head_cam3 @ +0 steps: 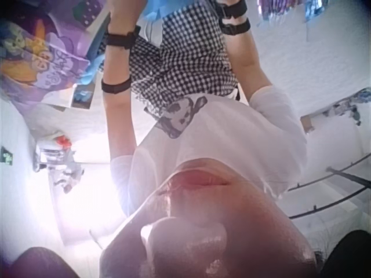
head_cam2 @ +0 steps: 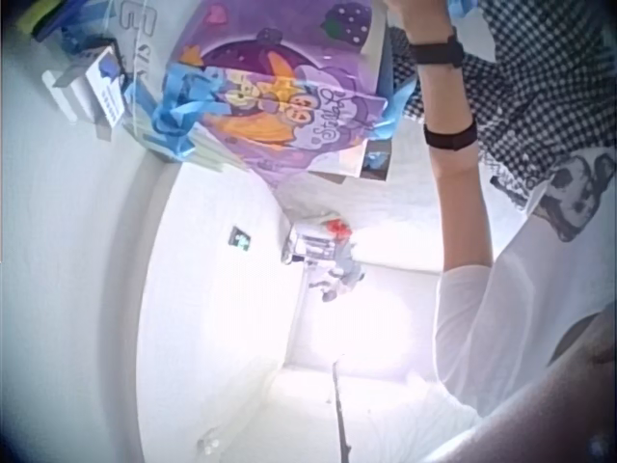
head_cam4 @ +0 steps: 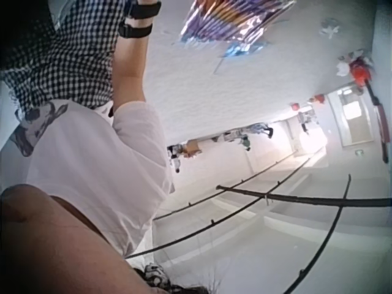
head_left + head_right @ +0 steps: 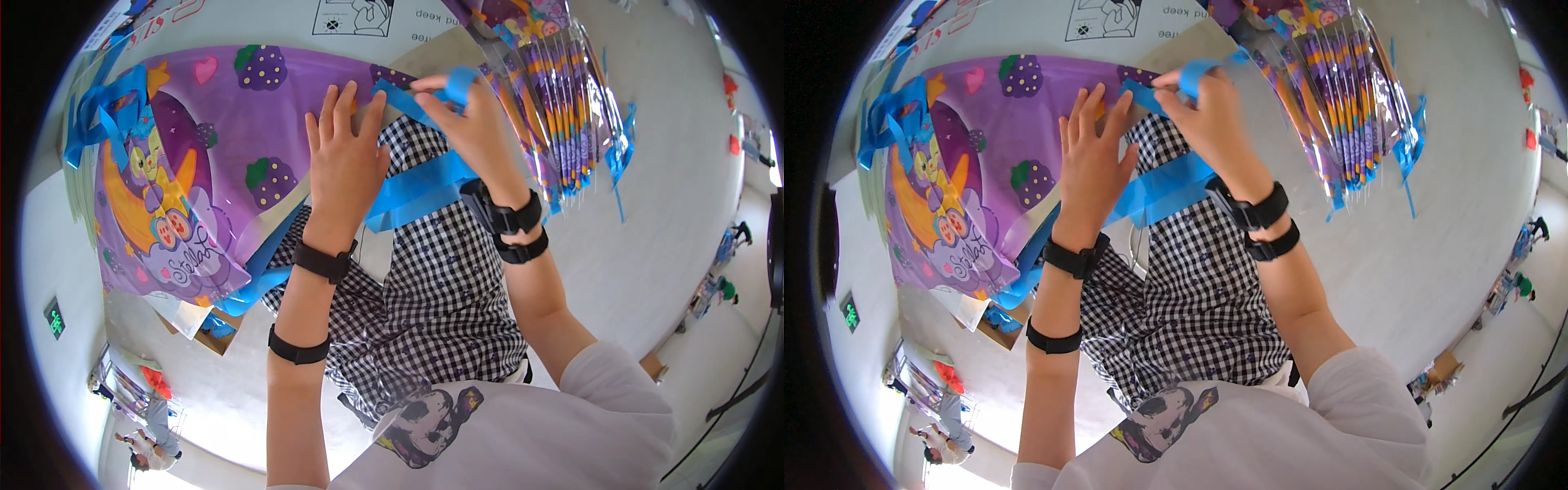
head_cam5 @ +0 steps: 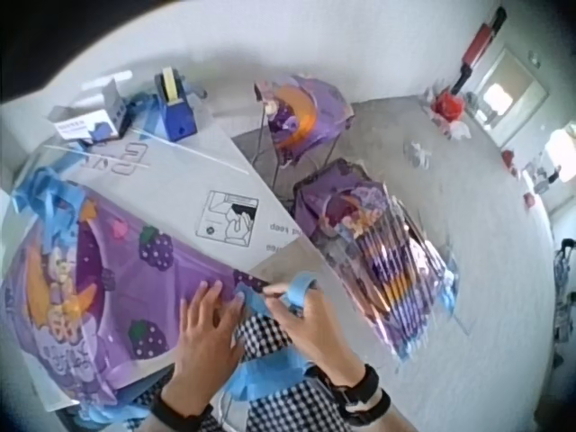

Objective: Assembling a purple kite by attaching plastic supports and blue ribbons using adhesive tape.

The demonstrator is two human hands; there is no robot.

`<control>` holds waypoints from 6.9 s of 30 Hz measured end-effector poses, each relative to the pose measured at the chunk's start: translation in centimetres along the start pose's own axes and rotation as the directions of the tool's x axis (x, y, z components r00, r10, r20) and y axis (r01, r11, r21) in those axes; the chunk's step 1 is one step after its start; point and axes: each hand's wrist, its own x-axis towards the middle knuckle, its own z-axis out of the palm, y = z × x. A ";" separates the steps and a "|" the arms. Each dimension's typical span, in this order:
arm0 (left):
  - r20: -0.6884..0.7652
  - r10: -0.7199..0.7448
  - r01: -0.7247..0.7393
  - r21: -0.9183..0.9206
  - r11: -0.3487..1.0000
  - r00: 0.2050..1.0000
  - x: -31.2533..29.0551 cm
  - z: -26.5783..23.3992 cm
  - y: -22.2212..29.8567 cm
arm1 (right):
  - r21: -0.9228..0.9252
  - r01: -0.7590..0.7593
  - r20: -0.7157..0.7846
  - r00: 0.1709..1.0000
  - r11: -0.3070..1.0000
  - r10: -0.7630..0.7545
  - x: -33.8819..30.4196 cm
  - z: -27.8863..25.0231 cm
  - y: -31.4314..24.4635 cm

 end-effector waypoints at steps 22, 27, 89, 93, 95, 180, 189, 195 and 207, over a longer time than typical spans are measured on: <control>-0.074 -0.031 0.030 -0.027 0.999 0.997 -1.3 0.6 -0.5 | 0.451 -0.132 0.397 0.916 0.882 -0.066 28.6 -2.0 -14.1; -0.094 -0.038 0.032 -0.064 0.997 0.995 -0.7 0.8 -0.1 | 0.343 -0.238 0.208 0.963 0.909 0.173 37.0 5.7 -11.5; -0.072 -0.045 0.042 -0.040 0.998 0.996 -1.4 1.0 -0.4 | 0.297 0.269 0.233 0.910 0.916 -0.342 21.4 -4.9 -11.1; -0.104 -0.020 0.020 -0.002 1.000 0.994 -0.7 1.2 -0.7 | 0.035 0.270 0.191 0.943 0.962 -0.272 11.3 -10.4 -13.1; -0.075 -0.020 0.021 0.014 1.000 0.997 -0.9 1.3 -1.0 | 0.044 0.126 0.312 0.941 0.991 -0.133 7.0 -9.7 -11.9; -0.165 -0.067 0.062 -0.032 0.998 0.984 -1.5 3.0 -1.3 | -0.799 -0.319 0.207 0.651 0.510 0.731 12.7 8.7 -0.1; -0.166 -0.070 0.061 -0.064 0.996 0.984 -1.0 2.6 -0.9 | -0.948 -0.024 0.225 0.654 0.317 0.722 13.6 8.8 -1.6; -0.137 -0.073 0.066 -0.054 0.996 0.988 -1.3 2.7 -1.1 | -0.943 -0.094 0.166 0.698 0.319 0.697 11.7 9.0 -4.9; -0.117 -0.058 0.053 -0.043 0.998 0.991 -1.2 2.4 -1.1 | -0.599 -0.056 0.243 0.938 0.799 0.248 7.9 4.3 -4.4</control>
